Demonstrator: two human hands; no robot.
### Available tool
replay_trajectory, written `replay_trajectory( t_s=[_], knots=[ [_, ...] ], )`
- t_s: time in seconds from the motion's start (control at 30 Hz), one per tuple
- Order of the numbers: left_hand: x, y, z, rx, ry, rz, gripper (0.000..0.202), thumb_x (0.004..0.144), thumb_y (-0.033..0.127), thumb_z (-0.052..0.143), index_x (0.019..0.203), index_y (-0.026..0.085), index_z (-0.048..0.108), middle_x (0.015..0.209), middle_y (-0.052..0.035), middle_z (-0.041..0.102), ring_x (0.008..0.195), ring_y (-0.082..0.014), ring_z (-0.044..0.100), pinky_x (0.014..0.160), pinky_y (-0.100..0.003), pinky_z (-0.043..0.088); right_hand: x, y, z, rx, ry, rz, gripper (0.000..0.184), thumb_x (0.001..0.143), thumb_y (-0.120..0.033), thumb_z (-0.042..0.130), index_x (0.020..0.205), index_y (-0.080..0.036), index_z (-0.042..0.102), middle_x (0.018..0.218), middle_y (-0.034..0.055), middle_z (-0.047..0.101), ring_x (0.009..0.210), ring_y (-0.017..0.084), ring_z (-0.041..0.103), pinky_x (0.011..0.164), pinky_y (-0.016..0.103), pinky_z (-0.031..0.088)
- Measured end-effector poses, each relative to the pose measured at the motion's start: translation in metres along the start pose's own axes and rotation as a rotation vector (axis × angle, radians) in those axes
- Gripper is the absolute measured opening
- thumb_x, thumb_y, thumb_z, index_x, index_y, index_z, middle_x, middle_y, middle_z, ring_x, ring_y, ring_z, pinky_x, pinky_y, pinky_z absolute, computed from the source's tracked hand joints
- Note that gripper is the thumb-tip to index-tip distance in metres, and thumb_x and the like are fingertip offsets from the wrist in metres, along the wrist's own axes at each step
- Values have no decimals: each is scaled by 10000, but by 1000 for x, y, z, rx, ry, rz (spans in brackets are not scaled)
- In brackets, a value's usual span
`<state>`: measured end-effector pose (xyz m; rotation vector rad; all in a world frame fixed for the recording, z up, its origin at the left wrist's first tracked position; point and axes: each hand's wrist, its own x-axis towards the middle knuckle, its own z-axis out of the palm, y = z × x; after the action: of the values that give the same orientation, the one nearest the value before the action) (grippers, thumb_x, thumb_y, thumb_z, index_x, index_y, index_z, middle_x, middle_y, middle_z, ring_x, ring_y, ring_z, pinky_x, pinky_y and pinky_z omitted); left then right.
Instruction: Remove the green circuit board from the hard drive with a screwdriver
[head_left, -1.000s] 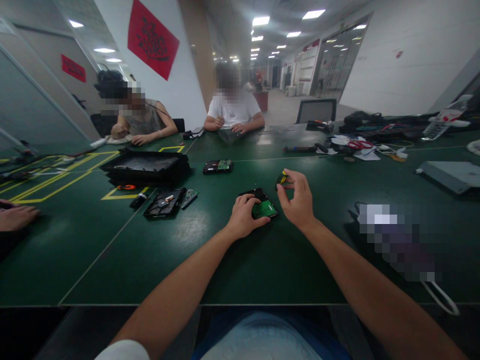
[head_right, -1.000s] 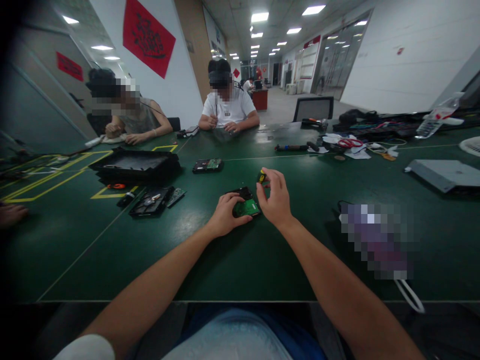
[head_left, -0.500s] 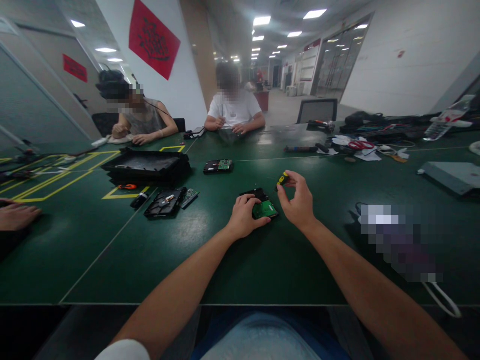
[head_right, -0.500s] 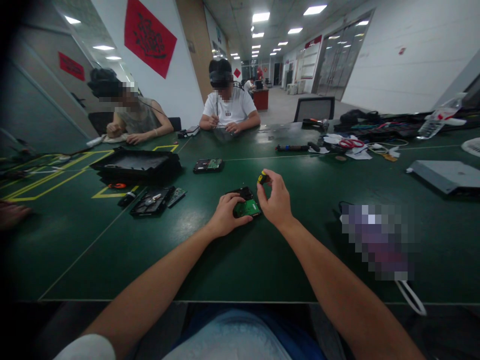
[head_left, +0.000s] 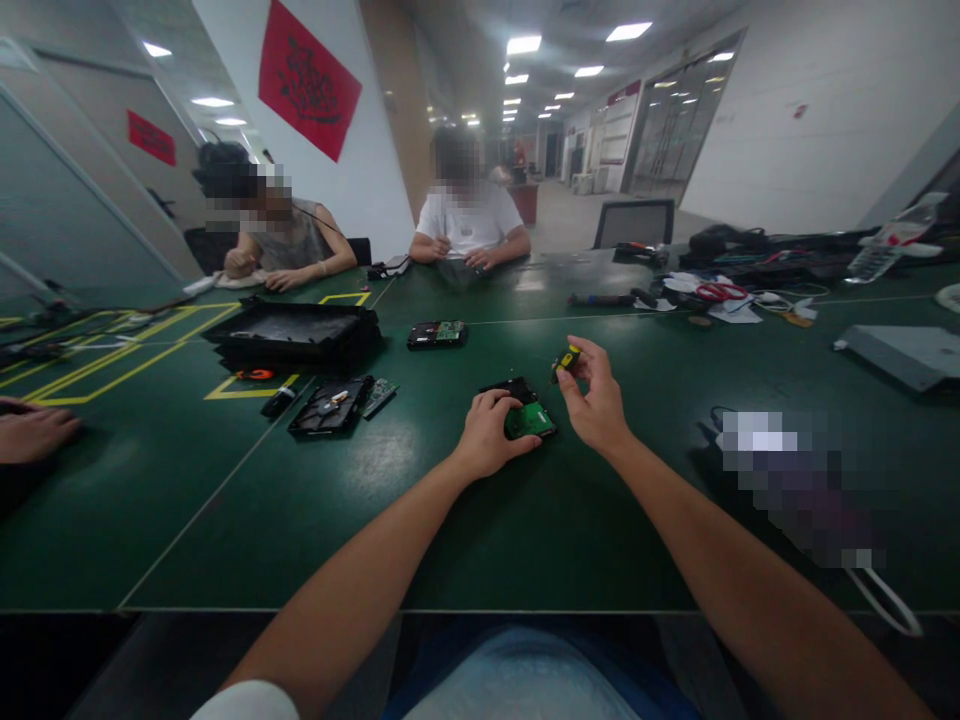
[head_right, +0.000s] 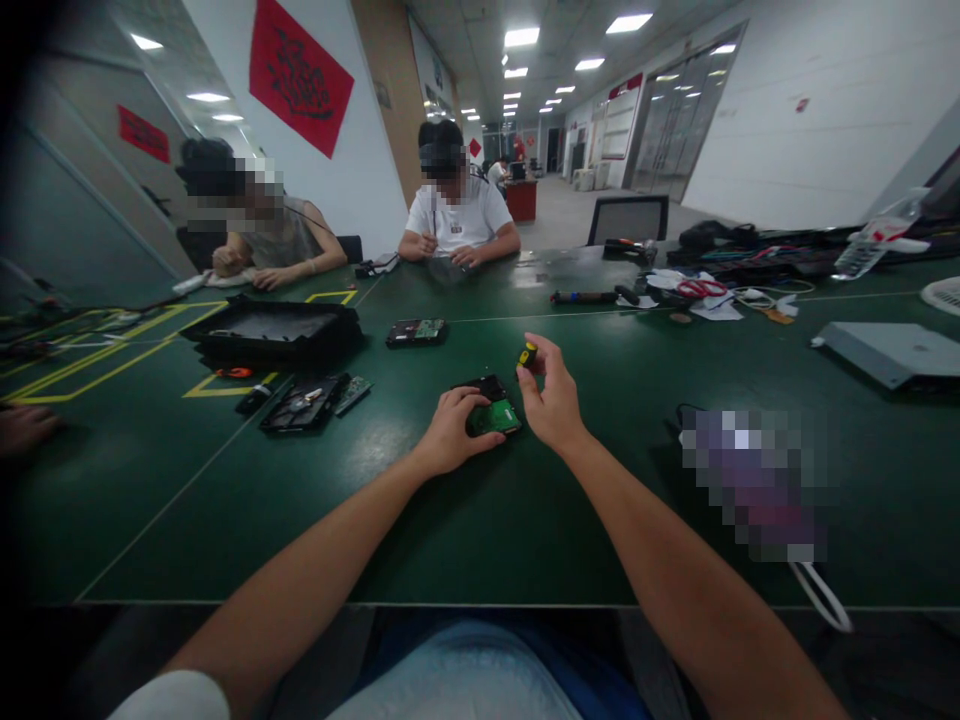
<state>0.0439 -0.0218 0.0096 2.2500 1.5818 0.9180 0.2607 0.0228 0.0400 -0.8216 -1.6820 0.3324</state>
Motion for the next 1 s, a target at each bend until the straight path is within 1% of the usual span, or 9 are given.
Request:
replay_trajectory(
  t_s=[0.13, 0.27, 0.33, 0.4, 0.53, 0.63, 0.7, 0.83, 1.0],
  knots=[
    [0, 1, 0, 1, 5, 5, 605, 767, 529, 887, 1257, 238, 686, 1419, -134, 588, 1389, -366, 489, 1182, -557, 440, -1, 3, 1, 47, -33, 22, 527, 1048, -370, 582, 1546, -330, 417, 1222, 67, 720, 1045, 228, 736, 1010, 503, 608],
    [0, 1, -1, 5, 3, 10, 598, 772, 533, 881, 1253, 234, 688, 1413, -136, 592, 1388, -367, 491, 1184, -558, 439, -2, 1, 3, 71, -62, 21, 568, 1054, -349, 564, 1586, -335, 362, 1222, 68, 727, 1052, 225, 740, 1029, 510, 599],
    [0, 2, -1, 6, 1, 10, 599, 769, 536, 883, 1255, 245, 687, 1421, -131, 588, 1393, -368, 490, 1183, -563, 440, -2, 0, 3, 57, -59, 16, 601, 1043, -341, 581, 1597, -336, 349, 1218, 70, 723, 1042, 229, 740, 1021, 513, 603],
    [0, 2, -2, 9, -1, 2, 602, 768, 536, 884, 1261, 253, 685, 1426, -128, 585, 1397, -371, 488, 1181, -568, 442, -3, -2, 3, -4, -34, 3, 611, 1021, -352, 620, 1584, -337, 383, 1259, 81, 707, 1030, 242, 737, 985, 512, 620],
    [0, 2, -3, 4, -14, -3, 603, 778, 532, 877, 1272, 249, 681, 1433, -133, 579, 1405, -378, 476, 1180, -572, 439, -4, -6, 1, -136, -1, -38, 575, 992, -400, 673, 1527, -326, 478, 1388, 108, 658, 1041, 279, 728, 929, 524, 640],
    [0, 2, -2, 11, -15, -1, 607, 775, 539, 878, 1268, 243, 681, 1435, -130, 577, 1399, -373, 479, 1174, -568, 444, -5, -8, 2, -150, -6, -26, 592, 994, -422, 666, 1540, -308, 467, 1410, 124, 657, 1049, 291, 734, 939, 535, 637],
    [0, 2, -2, 16, -13, -1, 609, 776, 537, 878, 1269, 239, 680, 1433, -131, 579, 1396, -370, 481, 1174, -563, 445, -5, -8, 3, -127, -11, 5, 622, 1001, -419, 652, 1569, -298, 426, 1372, 127, 686, 1034, 284, 744, 957, 533, 633],
    [0, 2, -2, 22, -14, 3, 597, 782, 531, 875, 1268, 243, 681, 1429, -131, 583, 1393, -369, 487, 1178, -558, 443, -6, -9, 5, -84, -13, 41, 671, 1010, -391, 629, 1613, -295, 354, 1252, 103, 749, 1008, 269, 762, 988, 533, 623],
    [0, 3, -2, 23, -6, 7, 598, 782, 528, 874, 1265, 233, 682, 1424, -133, 584, 1390, -368, 486, 1177, -553, 444, -5, -7, 4, -103, -9, 33, 701, 1002, -392, 646, 1626, -312, 337, 1242, 93, 761, 1002, 275, 775, 974, 535, 630]
  ],
)
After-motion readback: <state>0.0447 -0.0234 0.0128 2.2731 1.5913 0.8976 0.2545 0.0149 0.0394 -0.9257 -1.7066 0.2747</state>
